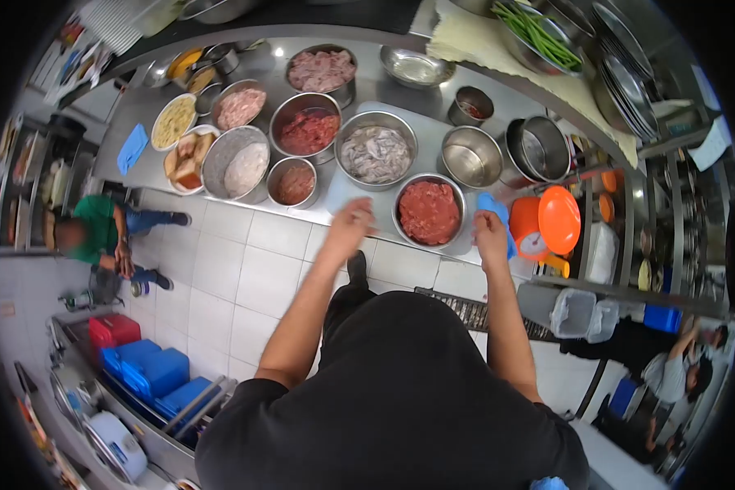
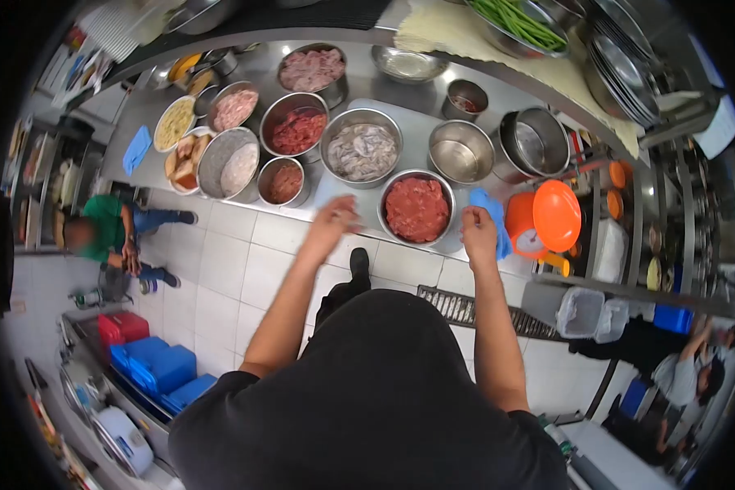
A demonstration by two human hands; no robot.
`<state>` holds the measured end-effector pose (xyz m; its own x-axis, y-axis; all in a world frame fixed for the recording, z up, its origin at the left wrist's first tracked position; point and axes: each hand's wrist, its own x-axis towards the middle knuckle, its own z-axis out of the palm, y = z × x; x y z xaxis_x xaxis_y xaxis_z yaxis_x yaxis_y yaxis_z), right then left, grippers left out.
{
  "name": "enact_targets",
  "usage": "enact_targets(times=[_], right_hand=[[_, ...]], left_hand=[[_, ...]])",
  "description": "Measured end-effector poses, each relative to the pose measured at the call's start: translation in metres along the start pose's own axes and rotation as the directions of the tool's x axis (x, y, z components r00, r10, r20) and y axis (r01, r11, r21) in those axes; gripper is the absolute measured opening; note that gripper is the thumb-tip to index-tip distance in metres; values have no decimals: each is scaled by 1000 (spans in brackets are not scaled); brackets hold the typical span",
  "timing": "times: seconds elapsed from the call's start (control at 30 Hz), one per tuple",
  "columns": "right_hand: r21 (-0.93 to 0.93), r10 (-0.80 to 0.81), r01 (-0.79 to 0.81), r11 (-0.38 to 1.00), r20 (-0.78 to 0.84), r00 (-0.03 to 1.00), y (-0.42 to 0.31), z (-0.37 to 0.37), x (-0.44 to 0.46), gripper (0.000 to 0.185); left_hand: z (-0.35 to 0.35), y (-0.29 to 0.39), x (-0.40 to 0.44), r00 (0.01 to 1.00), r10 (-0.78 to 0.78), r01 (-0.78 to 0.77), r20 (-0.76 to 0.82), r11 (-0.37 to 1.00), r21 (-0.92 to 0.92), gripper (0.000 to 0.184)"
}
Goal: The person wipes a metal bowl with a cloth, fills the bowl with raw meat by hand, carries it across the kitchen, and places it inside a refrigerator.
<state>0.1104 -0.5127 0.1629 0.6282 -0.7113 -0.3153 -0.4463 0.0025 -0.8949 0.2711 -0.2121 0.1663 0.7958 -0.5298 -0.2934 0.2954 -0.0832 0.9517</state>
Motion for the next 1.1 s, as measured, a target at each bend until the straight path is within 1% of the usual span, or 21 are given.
enact_targets(times=[0.03, 0.07, 0.1, 0.13, 0.17, 0.2, 0.23, 0.27, 0.3, 0.37, 0.43, 0.5, 0.53, 0.57, 0.67, 0.8, 0.87, 0.97, 1.0, 1.07, 1.1], right_hand=[[-38, -42, 41, 998, -23, 999, 3, 2, -3, 26], [-79, -84, 80, 994, -51, 995, 4, 4, -2, 27], [-122, -127, 116, 986, -89, 988, 5, 3, 1, 27], [-128, -132, 117, 985, -111, 985, 6, 3, 3, 28], [-136, -137, 119, 984, -137, 981, 6, 4, 7, 28], [-144, -143, 121, 982, -157, 977, 5, 3, 9, 29], [-156, -134, 105, 982, -187, 973, 3, 0, 10, 29], [-163, -127, 94, 982, -212, 969, 0, -2, 11, 28], [-169, -125, 87, 982, -233, 964, -4, -3, 12, 28], [-91, -49, 24, 996, -281, 959, -22, -7, 0, 28], [-56, -40, 23, 998, -323, 946, -21, -11, -7, 28], [-78, -97, 74, 994, -359, 928, -7, -13, -13, 27], [-33, -39, 29, 999, -350, 936, -7, -15, -19, 27], [11, 16, -13, 1000, -331, 944, -7, -18, -23, 27], [128, 125, -90, 988, -299, 946, 0, -18, -30, 27], [155, 166, -127, 980, -270, 948, 0, -15, -31, 27], [96, 128, -106, 990, -252, 959, -5, -13, -34, 26], [-47, -25, 16, 999, -190, 981, -15, -2, -40, 26], [-100, -92, 77, 992, -157, 983, -19, 2, -43, 26], [-168, -114, 94, 981, -117, 987, -29, 9, -48, 26], [-201, -130, 109, 973, -94, 987, -34, 11, -49, 26]], left_hand=[[-27, 16, 9, 996, 68, -55, -58, 978, 203, 33], [-58, -4, 45, 888, 418, -331, -194, 871, 362, 33], [-97, 15, 70, 854, 501, -322, -142, 722, 613, 31], [-99, 64, 70, 885, 336, -70, -322, 780, 622, 33], [-94, 106, 74, 738, 611, -237, -285, 632, 738, 32], [-128, 103, 111, 676, 713, -224, -183, 436, 872, 37], [-144, 112, 132, 747, 631, 95, -206, 206, 974, 49], [-156, 122, 149, 837, 480, 253, -265, 91, 963, 60], [-168, 130, 166, 904, 335, 264, -266, 52, 963, 64], [-185, 132, 199, 960, 128, 254, -250, -15, 967, 66], [-193, 126, 212, 960, 169, 237, -225, -55, 970, 64], [-203, 129, 225, 977, 85, 200, -195, -48, 979, 61], [-209, 129, 228, 981, 38, 191, -189, -44, 981, 60], [-214, 124, 229, 984, 100, 155, -149, -60, 986, 53], [-240, 115, 248, 997, 82, -15, 8, 90, 996, 48], [-242, 125, 241, 985, 164, -78, 53, 149, 986, 42], [-245, 125, 241, 987, 150, -87, 53, 228, 970, 39], [-242, 137, 226, 978, 195, -119, 78, 207, 971, 37], [-244, 143, 222, 965, 237, -150, 110, 159, 976, 35], [-246, 154, 215, 933, 316, -203, 175, 58, 977, 32], [-252, 155, 217, 929, 311, -250, 201, 127, 960, 32]])
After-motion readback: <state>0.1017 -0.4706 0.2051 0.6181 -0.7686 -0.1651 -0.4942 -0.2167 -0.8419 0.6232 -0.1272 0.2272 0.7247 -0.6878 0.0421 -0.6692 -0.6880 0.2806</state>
